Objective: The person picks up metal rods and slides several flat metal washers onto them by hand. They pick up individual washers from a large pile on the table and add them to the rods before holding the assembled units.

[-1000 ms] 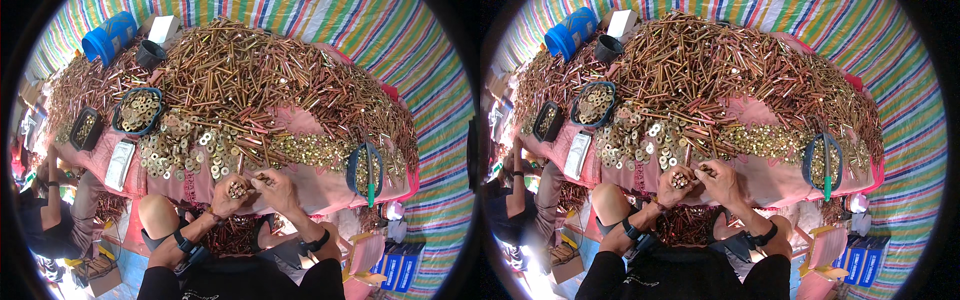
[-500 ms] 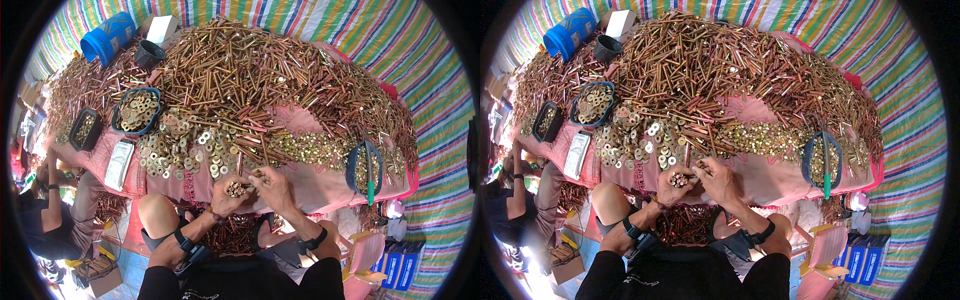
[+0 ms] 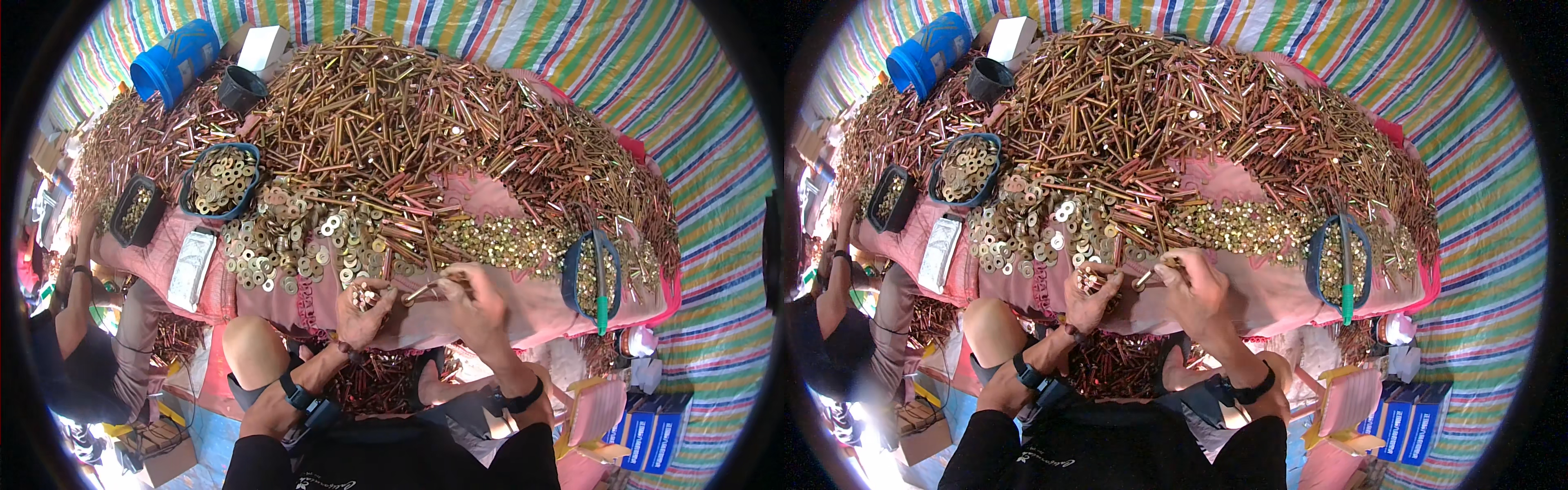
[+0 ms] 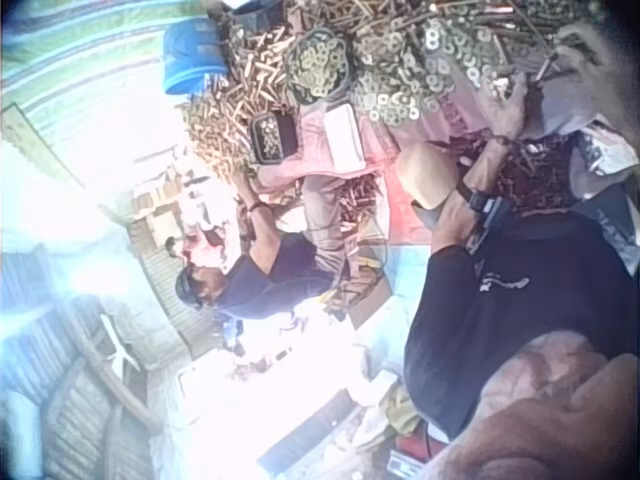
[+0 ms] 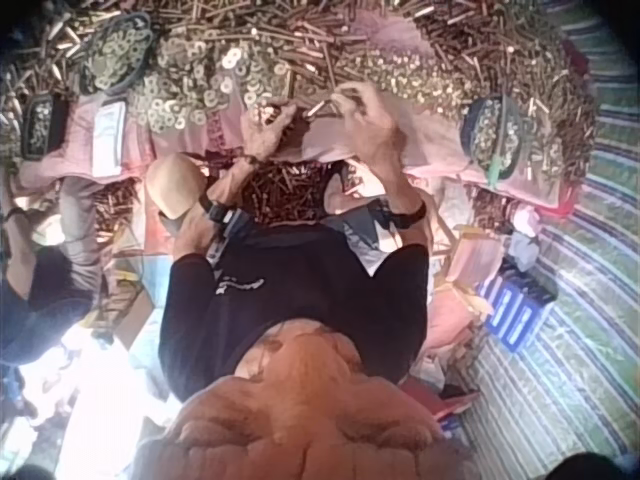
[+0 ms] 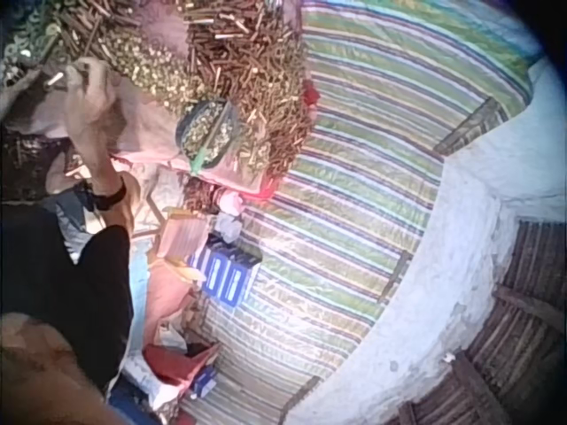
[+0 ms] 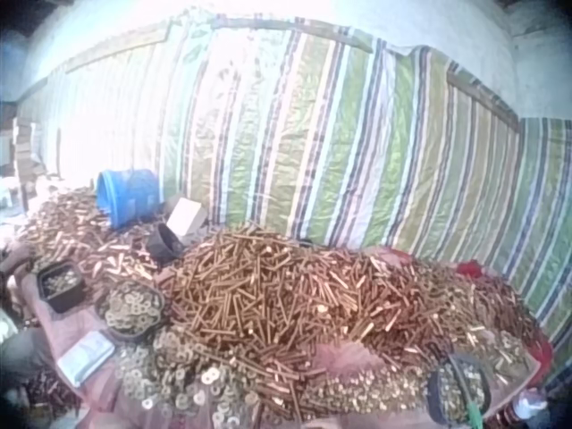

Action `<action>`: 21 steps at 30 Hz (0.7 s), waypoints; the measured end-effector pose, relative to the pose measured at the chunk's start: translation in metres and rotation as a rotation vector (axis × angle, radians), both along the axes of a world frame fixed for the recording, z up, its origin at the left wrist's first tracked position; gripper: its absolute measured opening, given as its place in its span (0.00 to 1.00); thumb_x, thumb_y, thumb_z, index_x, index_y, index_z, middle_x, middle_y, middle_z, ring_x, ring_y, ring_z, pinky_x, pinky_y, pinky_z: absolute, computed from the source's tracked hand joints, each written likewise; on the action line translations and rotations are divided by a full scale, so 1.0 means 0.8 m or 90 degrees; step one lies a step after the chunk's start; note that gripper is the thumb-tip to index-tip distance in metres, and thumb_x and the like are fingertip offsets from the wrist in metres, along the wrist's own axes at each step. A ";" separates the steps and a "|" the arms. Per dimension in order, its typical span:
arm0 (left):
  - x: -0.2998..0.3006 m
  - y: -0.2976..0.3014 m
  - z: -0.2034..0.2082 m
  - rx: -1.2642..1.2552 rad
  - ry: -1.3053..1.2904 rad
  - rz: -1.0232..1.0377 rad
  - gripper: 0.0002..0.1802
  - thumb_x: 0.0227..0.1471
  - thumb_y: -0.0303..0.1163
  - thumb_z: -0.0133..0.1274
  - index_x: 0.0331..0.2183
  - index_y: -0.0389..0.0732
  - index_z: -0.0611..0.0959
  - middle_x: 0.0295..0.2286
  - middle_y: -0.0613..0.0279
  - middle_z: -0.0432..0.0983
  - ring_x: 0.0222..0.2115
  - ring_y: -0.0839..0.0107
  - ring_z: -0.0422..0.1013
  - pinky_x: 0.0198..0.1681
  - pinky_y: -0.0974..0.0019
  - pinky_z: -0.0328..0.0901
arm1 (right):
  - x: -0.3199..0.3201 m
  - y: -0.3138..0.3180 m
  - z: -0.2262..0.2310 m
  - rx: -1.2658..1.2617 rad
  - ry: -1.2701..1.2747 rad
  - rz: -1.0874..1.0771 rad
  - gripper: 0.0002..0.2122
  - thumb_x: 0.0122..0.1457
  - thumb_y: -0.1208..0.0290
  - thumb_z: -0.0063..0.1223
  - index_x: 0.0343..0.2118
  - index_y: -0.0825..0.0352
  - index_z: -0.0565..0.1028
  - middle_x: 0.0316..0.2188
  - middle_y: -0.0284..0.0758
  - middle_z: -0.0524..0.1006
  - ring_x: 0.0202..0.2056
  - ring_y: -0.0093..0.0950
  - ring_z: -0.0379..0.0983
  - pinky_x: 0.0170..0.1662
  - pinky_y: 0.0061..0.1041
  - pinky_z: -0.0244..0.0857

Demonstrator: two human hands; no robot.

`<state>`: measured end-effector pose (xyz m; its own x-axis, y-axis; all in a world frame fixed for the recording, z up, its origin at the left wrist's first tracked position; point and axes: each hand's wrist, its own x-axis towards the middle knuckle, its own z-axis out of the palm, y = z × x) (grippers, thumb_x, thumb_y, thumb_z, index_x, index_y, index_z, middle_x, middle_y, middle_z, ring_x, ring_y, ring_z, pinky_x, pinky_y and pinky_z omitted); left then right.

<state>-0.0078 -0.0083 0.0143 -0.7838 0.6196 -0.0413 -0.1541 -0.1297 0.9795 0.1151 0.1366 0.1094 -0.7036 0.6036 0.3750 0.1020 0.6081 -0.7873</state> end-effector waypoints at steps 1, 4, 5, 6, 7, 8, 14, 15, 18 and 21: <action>0.000 -0.001 -0.002 -0.005 0.013 0.009 0.11 0.53 0.27 0.66 0.37 0.35 0.83 0.26 0.69 0.79 0.26 0.83 0.72 0.29 0.77 0.67 | 0.004 0.000 0.012 0.065 0.083 0.012 0.09 0.58 0.73 0.63 0.38 0.69 0.77 0.28 0.40 0.79 0.26 0.32 0.77 0.29 0.29 0.69; -0.001 -0.001 -0.007 0.007 0.004 0.000 0.11 0.54 0.26 0.65 0.38 0.36 0.81 0.25 0.70 0.78 0.23 0.85 0.70 0.25 0.79 0.65 | 0.006 -0.004 0.017 0.122 0.097 0.026 0.10 0.57 0.74 0.65 0.39 0.70 0.77 0.30 0.39 0.80 0.27 0.29 0.77 0.30 0.26 0.69; -0.001 -0.001 -0.007 0.006 0.004 -0.003 0.11 0.54 0.26 0.65 0.38 0.36 0.81 0.25 0.70 0.78 0.23 0.85 0.70 0.25 0.79 0.65 | 0.006 -0.005 0.016 0.133 0.105 0.041 0.10 0.57 0.73 0.65 0.39 0.69 0.77 0.30 0.39 0.80 0.28 0.29 0.77 0.30 0.24 0.69; -0.001 -0.001 -0.006 0.005 -0.009 -0.008 0.11 0.53 0.26 0.65 0.38 0.35 0.82 0.25 0.70 0.78 0.24 0.84 0.71 0.27 0.78 0.66 | 0.007 -0.001 0.012 0.107 0.055 0.043 0.10 0.60 0.72 0.63 0.39 0.70 0.76 0.31 0.38 0.80 0.28 0.24 0.78 0.31 0.22 0.70; 0.000 0.001 -0.004 0.006 -0.023 -0.015 0.10 0.53 0.27 0.65 0.37 0.35 0.83 0.25 0.70 0.79 0.26 0.83 0.72 0.30 0.77 0.68 | 0.010 0.003 0.006 0.109 0.053 0.039 0.10 0.60 0.72 0.63 0.39 0.70 0.76 0.31 0.38 0.80 0.28 0.24 0.78 0.31 0.22 0.70; -0.001 0.001 -0.005 0.006 -0.023 -0.014 0.10 0.53 0.27 0.65 0.37 0.35 0.83 0.25 0.70 0.79 0.26 0.83 0.72 0.30 0.77 0.68 | 0.009 0.009 -0.005 -0.046 0.035 0.014 0.10 0.61 0.71 0.63 0.40 0.71 0.76 0.31 0.36 0.80 0.28 0.22 0.77 0.31 0.21 0.71; -0.005 0.003 -0.016 0.077 0.045 -0.048 0.09 0.52 0.23 0.64 0.36 0.33 0.82 0.36 0.59 0.80 0.34 0.76 0.75 0.37 0.72 0.71 | -0.010 0.035 -0.043 -0.306 0.030 -0.012 0.12 0.63 0.67 0.60 0.41 0.71 0.75 0.29 0.32 0.78 0.28 0.19 0.76 0.31 0.19 0.72; -0.006 0.004 -0.016 0.073 0.129 -0.044 0.09 0.51 0.22 0.63 0.36 0.34 0.82 0.37 0.58 0.81 0.37 0.73 0.76 0.41 0.67 0.71 | -0.014 0.034 -0.043 -0.328 0.009 -0.011 0.12 0.63 0.67 0.60 0.41 0.71 0.75 0.29 0.32 0.78 0.28 0.19 0.76 0.31 0.20 0.72; -0.007 0.006 -0.015 0.085 0.233 -0.054 0.10 0.49 0.22 0.63 0.36 0.36 0.82 0.38 0.56 0.82 0.40 0.69 0.78 0.46 0.62 0.71 | -0.019 0.038 -0.063 -0.349 -0.025 0.013 0.12 0.63 0.66 0.60 0.40 0.71 0.75 0.29 0.32 0.77 0.27 0.19 0.76 0.30 0.20 0.73; -0.006 0.003 -0.019 0.094 0.258 -0.068 0.11 0.48 0.23 0.63 0.36 0.35 0.82 0.37 0.54 0.82 0.39 0.69 0.78 0.45 0.63 0.72 | -0.026 0.029 -0.081 -0.370 -0.028 0.058 0.12 0.63 0.65 0.60 0.38 0.71 0.75 0.28 0.31 0.77 0.26 0.19 0.75 0.29 0.20 0.72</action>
